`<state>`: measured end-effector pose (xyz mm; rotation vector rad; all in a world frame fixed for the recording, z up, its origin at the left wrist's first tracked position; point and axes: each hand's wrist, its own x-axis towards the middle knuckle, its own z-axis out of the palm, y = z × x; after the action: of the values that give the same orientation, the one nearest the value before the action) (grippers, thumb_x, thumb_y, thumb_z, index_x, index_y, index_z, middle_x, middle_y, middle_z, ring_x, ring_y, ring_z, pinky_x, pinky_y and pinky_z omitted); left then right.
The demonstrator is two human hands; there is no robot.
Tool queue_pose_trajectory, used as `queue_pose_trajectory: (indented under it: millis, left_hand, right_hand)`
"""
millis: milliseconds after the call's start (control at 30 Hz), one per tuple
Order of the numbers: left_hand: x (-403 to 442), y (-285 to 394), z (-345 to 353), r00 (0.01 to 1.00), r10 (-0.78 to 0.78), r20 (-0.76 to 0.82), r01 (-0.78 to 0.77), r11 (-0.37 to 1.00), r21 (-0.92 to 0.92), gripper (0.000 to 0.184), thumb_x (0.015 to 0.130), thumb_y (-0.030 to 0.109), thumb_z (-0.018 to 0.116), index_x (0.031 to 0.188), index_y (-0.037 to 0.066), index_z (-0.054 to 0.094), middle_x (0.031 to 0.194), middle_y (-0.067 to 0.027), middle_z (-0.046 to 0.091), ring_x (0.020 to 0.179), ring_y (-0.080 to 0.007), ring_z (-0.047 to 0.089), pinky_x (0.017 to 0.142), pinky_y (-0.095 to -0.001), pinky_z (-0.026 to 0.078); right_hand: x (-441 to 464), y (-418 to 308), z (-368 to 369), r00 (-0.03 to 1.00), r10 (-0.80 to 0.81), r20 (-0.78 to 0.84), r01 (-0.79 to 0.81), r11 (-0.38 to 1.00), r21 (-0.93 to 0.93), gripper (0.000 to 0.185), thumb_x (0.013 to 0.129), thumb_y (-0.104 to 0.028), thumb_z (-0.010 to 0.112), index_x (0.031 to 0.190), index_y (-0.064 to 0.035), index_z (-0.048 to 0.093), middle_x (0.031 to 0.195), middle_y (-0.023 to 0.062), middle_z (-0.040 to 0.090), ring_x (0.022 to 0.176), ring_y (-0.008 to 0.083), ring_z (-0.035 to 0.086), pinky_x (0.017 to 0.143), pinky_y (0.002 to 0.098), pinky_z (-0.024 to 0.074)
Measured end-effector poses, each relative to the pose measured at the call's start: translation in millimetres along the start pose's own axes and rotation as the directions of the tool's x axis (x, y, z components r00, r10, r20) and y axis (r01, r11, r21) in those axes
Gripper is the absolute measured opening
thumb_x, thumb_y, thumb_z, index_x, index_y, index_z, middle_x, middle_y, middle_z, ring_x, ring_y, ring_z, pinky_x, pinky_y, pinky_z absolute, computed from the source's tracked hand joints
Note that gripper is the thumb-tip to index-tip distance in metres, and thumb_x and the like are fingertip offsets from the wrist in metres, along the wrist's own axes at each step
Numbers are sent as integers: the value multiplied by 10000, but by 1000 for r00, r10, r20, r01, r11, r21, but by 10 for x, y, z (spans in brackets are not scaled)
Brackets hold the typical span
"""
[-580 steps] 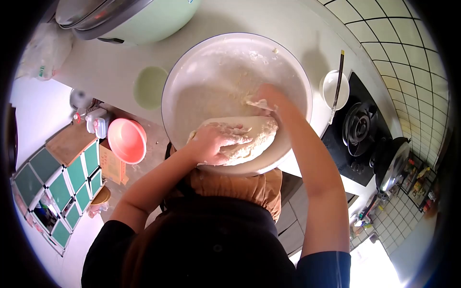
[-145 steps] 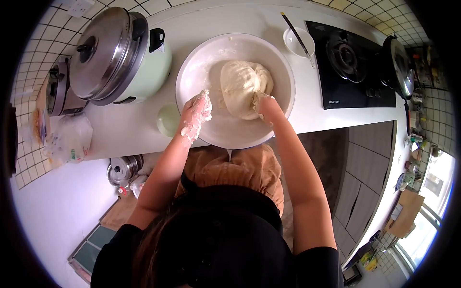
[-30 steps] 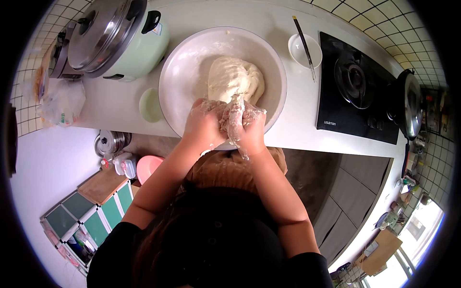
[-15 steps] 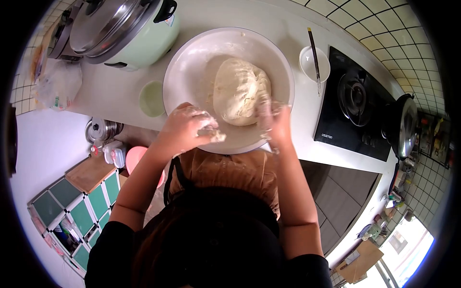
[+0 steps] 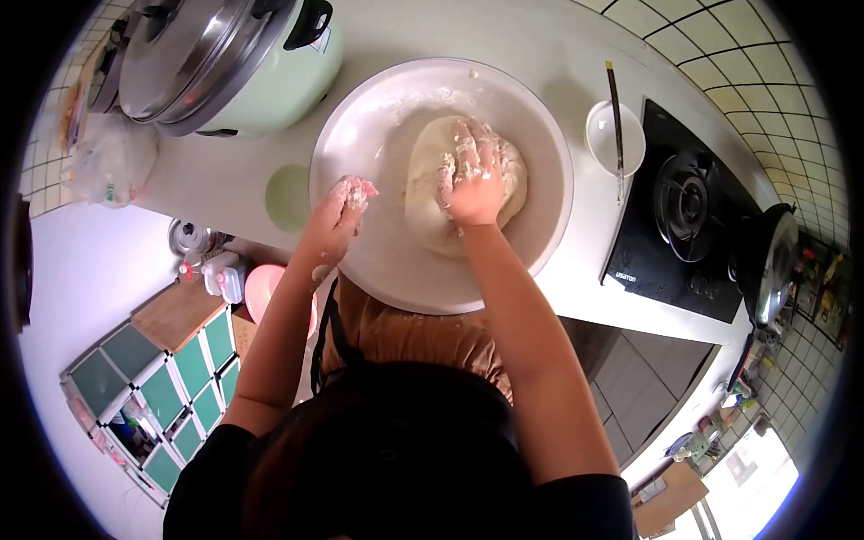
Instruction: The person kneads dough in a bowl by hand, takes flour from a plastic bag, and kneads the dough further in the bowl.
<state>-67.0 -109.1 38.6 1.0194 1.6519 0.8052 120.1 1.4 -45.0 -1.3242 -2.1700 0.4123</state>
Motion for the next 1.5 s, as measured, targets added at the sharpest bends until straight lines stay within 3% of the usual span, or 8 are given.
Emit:
queue_pose_trajectory:
  millis: [167,367,467,567,867,1100,1200,1500]
  left_hand:
    - [238,212,33,929,-368,30,350,903,251,196,901,171,554,1028,26,514,766,6,466,654,-96,454,605,-227,382]
    - [705,-94,254,996,36,-81,-55,970,-235,302,874,155,597,1112,-10,510,997,-78,561,862,-149,578,726,-251,451]
    - [800,160,177,997,-28,76,50,953,-299,213,893,138,567,1047,-6,546,890,-41,554,752,-119,542,684,-257,442]
    - [812,238,234,984,-73,161,132,908,-398,150,898,133,556,979,7,567,796,-11,521,660,-91,476,618,-242,400]
    - [637,276,429,923,-190,336,368,692,-621,90,900,194,575,873,114,545,742,51,447,645,-56,381,569,-219,327]
    - [497,331,469,959,-107,263,253,742,-621,134,842,103,627,946,77,546,797,32,481,719,-73,446,661,-221,386]
    - [411,464,498,981,-113,160,186,790,-584,265,815,37,625,1059,42,523,897,-3,525,811,-106,502,756,-252,423]
    - [151,736,498,950,131,284,2,905,-426,476,785,-37,596,1238,16,460,1167,-98,547,1085,-186,531,933,-311,431]
  right_hand:
    - [166,17,96,1000,21,16,-20,998,-52,502,757,-261,567,1249,-169,531,1267,114,500,1130,343,494,969,443,402]
    - [173,-14,-234,928,192,319,-251,956,154,463,805,-214,600,1259,-142,537,1247,139,527,1137,311,517,920,391,449]
    - [171,165,-699,908,132,397,-322,827,461,389,829,-105,616,1197,14,570,1211,161,577,1149,229,536,936,311,433]
    - [174,7,-1181,814,314,489,-581,435,688,395,900,-199,598,1215,33,539,1203,144,571,1137,228,541,941,306,446]
    - [-54,90,-1146,782,435,447,-616,430,660,329,955,-187,523,1164,66,544,1105,143,613,1023,207,592,918,330,467]
    - [-16,-217,-1068,802,371,468,-567,224,793,329,956,-192,521,1161,64,539,1120,147,597,1054,228,580,912,345,472]
    - [40,-351,-1116,814,362,455,-548,219,807,355,938,-185,552,1196,57,520,1143,149,588,1083,229,563,912,347,470]
    - [187,-798,-1257,855,258,451,-499,649,574,441,841,-58,644,1254,13,507,1076,163,627,957,222,627,831,310,494]
